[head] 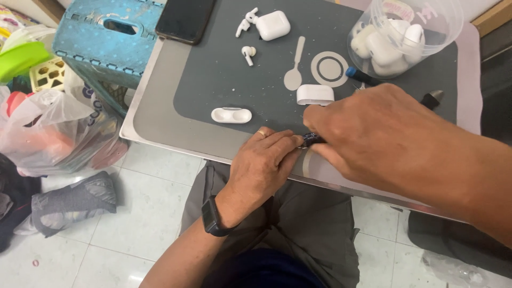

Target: Assembling the internal components of a wireless earbud, including the PCB and battery, into the plastic housing.

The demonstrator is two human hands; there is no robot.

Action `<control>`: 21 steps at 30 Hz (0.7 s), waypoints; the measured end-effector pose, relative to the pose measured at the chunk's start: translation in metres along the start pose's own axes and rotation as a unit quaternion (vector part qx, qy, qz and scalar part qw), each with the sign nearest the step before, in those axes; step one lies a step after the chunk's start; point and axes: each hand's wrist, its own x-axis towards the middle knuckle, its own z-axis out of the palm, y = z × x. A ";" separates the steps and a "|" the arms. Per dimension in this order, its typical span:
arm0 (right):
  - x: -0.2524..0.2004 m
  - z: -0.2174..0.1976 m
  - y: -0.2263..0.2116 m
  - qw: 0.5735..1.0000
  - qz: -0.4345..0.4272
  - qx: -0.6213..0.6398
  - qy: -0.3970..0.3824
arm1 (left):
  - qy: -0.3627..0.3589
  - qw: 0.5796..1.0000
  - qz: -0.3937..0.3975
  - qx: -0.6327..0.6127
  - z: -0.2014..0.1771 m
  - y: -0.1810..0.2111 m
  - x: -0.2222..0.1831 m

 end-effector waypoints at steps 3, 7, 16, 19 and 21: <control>0.002 0.000 0.001 0.999 -0.007 -0.034 0.006 | 0.008 1.000 0.002 0.007 0.005 -0.001 0.000; -0.001 -0.012 -0.004 0.997 0.008 0.005 -0.074 | -0.002 1.000 0.009 0.007 0.004 -0.002 0.001; -0.008 0.015 0.006 1.000 0.018 0.002 0.022 | -0.004 1.000 0.001 0.018 0.007 -0.004 -0.003; -0.033 0.012 -0.001 0.993 0.009 0.030 0.113 | -0.008 1.000 0.005 0.021 0.004 -0.002 -0.002; -0.064 -0.004 -0.016 0.938 -0.086 -0.070 0.328 | -0.022 1.000 -0.004 0.014 0.001 0.002 0.002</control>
